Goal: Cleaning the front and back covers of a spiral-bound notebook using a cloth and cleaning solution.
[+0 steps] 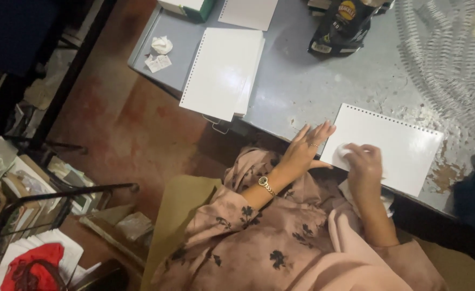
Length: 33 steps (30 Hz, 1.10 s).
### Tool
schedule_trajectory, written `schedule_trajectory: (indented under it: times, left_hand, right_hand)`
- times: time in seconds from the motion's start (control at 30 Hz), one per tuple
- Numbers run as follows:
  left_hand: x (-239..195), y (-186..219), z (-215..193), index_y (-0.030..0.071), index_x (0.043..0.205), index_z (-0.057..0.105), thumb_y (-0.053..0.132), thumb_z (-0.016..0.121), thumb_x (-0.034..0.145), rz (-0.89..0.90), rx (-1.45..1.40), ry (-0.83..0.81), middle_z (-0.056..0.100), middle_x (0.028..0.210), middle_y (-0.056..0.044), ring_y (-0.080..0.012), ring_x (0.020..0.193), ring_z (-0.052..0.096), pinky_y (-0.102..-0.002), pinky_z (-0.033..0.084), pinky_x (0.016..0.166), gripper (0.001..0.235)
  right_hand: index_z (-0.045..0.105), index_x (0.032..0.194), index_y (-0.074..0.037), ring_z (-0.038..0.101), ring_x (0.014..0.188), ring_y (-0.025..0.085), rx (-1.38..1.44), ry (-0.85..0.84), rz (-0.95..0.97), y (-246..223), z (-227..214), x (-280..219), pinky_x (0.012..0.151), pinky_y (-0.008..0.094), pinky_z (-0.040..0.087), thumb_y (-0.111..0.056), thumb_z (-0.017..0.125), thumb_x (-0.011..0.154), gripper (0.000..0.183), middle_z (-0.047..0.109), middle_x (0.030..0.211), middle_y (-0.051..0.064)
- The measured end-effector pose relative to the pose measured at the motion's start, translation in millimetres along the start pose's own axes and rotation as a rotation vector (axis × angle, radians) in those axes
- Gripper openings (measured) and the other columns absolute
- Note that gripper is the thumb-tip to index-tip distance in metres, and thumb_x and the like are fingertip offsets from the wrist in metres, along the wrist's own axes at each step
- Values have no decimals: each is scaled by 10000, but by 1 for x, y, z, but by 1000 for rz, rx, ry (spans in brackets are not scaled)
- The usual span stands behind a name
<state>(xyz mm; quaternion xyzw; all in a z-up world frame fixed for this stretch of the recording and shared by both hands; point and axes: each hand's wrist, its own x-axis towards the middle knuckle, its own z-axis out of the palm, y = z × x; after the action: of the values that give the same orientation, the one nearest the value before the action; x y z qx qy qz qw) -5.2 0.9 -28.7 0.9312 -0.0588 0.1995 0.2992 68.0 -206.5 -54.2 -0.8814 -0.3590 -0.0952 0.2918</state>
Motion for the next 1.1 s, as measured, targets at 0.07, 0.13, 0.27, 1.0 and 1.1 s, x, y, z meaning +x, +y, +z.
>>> schedule_trajectory:
  times: [0.07,0.13,0.27,1.0,1.1]
  left_hand:
    - [0,1,-2,17,1569,302,478,805,742,8,-103,9,525,1494,-161,-310,1429,467,-545,236,1280,1072]
    - [-2,1,-2,26,1566,313,470,818,723,-2,-102,-6,522,1495,-169,-311,1435,458,-542,227,1287,1078]
    - [1,4,-8,103,1628,168,284,924,576,-37,29,-97,448,1566,-157,-284,1435,465,-490,232,1303,1309]
    - [15,-12,-50,202,1633,140,325,918,756,31,-307,-379,89,1724,-67,-292,1621,116,-504,98,1346,1179]
    - [18,-21,-52,247,1579,345,269,902,817,75,-215,-447,134,1712,-8,-296,1618,147,-537,138,1333,943]
  right_hand:
    - [742,876,-99,628,1117,304,65,4,-51,-29,-9,3,926,346,528,95,607,960,251,756,1059,14]
    - [737,871,-106,621,1112,315,87,-1,-81,-28,-6,1,926,355,530,75,602,974,249,760,1068,15]
    - [741,882,-177,603,1137,295,113,-22,-164,-20,8,-3,937,330,526,-23,602,991,234,755,1129,-24]
    - [761,1057,88,635,1091,370,319,120,45,-11,-93,-8,1013,442,521,293,566,951,302,748,1127,200]
    - [726,949,25,515,1047,368,40,110,-32,-9,-83,-29,983,436,465,220,562,1049,274,772,1217,133]
